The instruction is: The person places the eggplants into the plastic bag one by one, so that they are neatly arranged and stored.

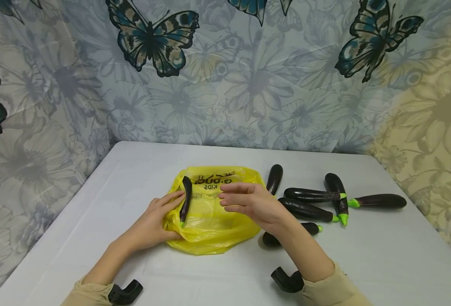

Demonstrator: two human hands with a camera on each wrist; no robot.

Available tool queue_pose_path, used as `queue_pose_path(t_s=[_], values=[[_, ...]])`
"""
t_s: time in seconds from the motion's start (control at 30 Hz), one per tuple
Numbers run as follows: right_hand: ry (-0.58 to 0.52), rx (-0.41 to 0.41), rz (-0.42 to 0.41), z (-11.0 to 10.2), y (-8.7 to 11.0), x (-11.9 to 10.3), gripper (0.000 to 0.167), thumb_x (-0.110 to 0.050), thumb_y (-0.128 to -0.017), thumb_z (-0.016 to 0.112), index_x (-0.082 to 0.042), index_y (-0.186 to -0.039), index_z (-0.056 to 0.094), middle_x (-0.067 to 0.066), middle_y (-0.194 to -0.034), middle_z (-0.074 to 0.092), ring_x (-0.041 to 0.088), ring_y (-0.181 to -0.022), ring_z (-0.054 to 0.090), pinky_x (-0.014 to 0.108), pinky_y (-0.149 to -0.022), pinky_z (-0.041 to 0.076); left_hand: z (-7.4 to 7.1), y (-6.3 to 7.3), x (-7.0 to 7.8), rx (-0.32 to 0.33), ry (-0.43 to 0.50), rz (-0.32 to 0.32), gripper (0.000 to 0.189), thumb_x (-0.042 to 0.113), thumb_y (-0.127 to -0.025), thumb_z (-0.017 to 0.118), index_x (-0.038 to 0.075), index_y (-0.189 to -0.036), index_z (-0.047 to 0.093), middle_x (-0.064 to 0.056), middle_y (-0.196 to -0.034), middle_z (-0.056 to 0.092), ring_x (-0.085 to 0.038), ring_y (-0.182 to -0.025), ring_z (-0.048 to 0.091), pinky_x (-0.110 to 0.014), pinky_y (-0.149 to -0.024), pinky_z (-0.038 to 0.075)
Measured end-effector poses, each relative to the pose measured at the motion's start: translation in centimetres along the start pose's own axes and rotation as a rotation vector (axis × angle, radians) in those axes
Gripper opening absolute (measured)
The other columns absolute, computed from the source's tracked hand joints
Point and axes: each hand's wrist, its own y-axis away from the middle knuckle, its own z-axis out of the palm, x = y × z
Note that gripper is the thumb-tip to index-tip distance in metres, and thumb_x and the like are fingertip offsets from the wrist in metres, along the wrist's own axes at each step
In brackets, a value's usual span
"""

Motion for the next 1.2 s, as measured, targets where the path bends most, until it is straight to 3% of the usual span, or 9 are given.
queue_pose_path(t_s=[0.23,0.57,0.8,1.03,1.2], values=[[0.050,0.037,-0.073,-2.4,4.0,-2.3,0.040,-0.004,-0.090,0.071,0.010,-0.125,0.057,0.026,-0.128,0.055,0.033,-0.111,0.061,0.042,-0.098,0.047,0.2,-0.1,-0.1,0.001,-0.002,0.011,0.102,0.036,-0.069,0.090,0.017,-0.154,0.036,0.009,-0.160,0.022,-0.024,-0.124,0.034,-0.049,-0.097,0.040],[0.322,0.193,-0.141,-8.6,8.5,-3.5,0.041,-0.011,-0.091,0.072,0.010,-0.124,0.059,0.022,-0.120,0.062,0.027,-0.105,0.064,0.035,-0.093,0.050,0.2,-0.1,-0.1,0.003,-0.008,0.011,0.102,0.035,-0.069,0.090,0.017,-0.154,0.036,0.009,-0.160,0.022,-0.022,-0.122,0.035,-0.047,-0.096,0.041],[0.375,0.195,-0.165,-12.0,8.8,-3.6,0.037,-0.009,-0.093,0.069,0.009,-0.124,0.060,0.014,-0.118,0.065,0.025,-0.106,0.065,0.034,-0.092,0.050,0.2,-0.2,-0.2,-0.002,0.004,0.011,0.102,0.035,-0.069,0.090,0.016,-0.154,0.037,0.009,-0.160,0.022,-0.022,-0.122,0.035,-0.047,-0.097,0.040],[0.270,0.223,-0.183,-15.1,8.0,-3.6,0.032,-0.004,-0.094,0.066,0.009,-0.123,0.061,0.011,-0.115,0.066,0.021,-0.105,0.065,0.035,-0.092,0.050,0.3,-0.1,-0.4,-0.004,0.000,-0.003,0.103,0.035,-0.069,0.091,0.018,-0.154,0.036,0.011,-0.160,0.021,-0.022,-0.124,0.034,-0.048,-0.097,0.040],[0.244,0.245,-0.151,-16.1,7.4,-3.0,0.033,-0.004,-0.092,0.068,0.009,-0.122,0.061,0.011,-0.115,0.066,0.022,-0.105,0.065,0.037,-0.092,0.050,0.3,-0.1,-0.4,0.000,-0.004,0.003,0.102,0.036,-0.069,0.090,0.018,-0.154,0.036,0.011,-0.160,0.022,-0.022,-0.124,0.034,-0.049,-0.096,0.041]])
